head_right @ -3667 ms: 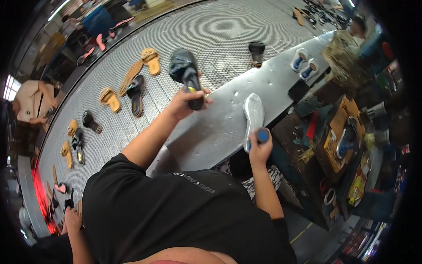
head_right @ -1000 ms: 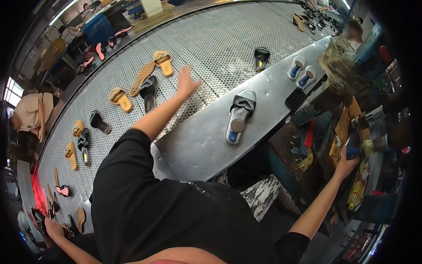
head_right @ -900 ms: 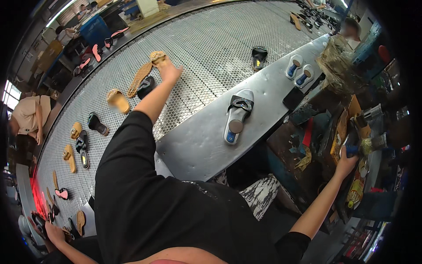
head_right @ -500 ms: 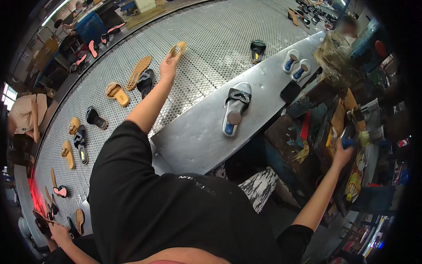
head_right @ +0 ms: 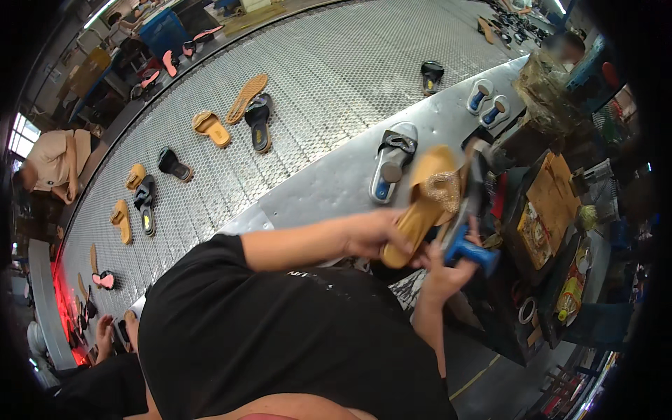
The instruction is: The recorder is assembling and inspecting shoe soles and components at a workstation in a factory.
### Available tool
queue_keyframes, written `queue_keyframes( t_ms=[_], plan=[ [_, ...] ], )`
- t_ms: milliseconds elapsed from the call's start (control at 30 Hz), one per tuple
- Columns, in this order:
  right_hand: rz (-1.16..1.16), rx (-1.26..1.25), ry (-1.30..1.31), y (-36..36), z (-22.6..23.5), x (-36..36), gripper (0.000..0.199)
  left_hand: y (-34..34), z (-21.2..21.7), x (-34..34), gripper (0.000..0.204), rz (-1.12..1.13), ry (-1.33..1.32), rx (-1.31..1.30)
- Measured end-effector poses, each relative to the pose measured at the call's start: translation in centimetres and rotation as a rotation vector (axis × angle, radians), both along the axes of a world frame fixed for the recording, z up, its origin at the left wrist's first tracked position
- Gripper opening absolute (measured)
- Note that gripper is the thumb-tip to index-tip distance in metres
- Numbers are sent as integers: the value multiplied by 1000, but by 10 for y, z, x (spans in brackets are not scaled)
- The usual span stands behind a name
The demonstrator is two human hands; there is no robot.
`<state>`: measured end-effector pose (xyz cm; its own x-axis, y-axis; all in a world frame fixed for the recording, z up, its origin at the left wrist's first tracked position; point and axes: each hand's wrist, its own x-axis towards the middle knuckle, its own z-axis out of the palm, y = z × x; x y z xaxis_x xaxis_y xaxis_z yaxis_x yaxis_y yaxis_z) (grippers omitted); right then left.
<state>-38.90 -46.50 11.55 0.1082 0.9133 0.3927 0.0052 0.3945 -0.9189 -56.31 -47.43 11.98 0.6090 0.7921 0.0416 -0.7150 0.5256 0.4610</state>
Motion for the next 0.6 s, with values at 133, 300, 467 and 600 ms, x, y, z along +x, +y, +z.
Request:
queue_keyframes(
  t_ms=[133,300,467,600],
  plan=[
    [196,83,-209,-34,30,-7,50,66,-10,-44,38,535,208,-75],
    [503,120,-275,14,31,51,52,120,13,6,43,897,593,147],
    [176,76,-272,-6,21,23,62,33,-3,86,51,595,684,371],
    [55,200,-302,-3,20,29,56,29,9,19,57,469,1193,867]
  ],
)
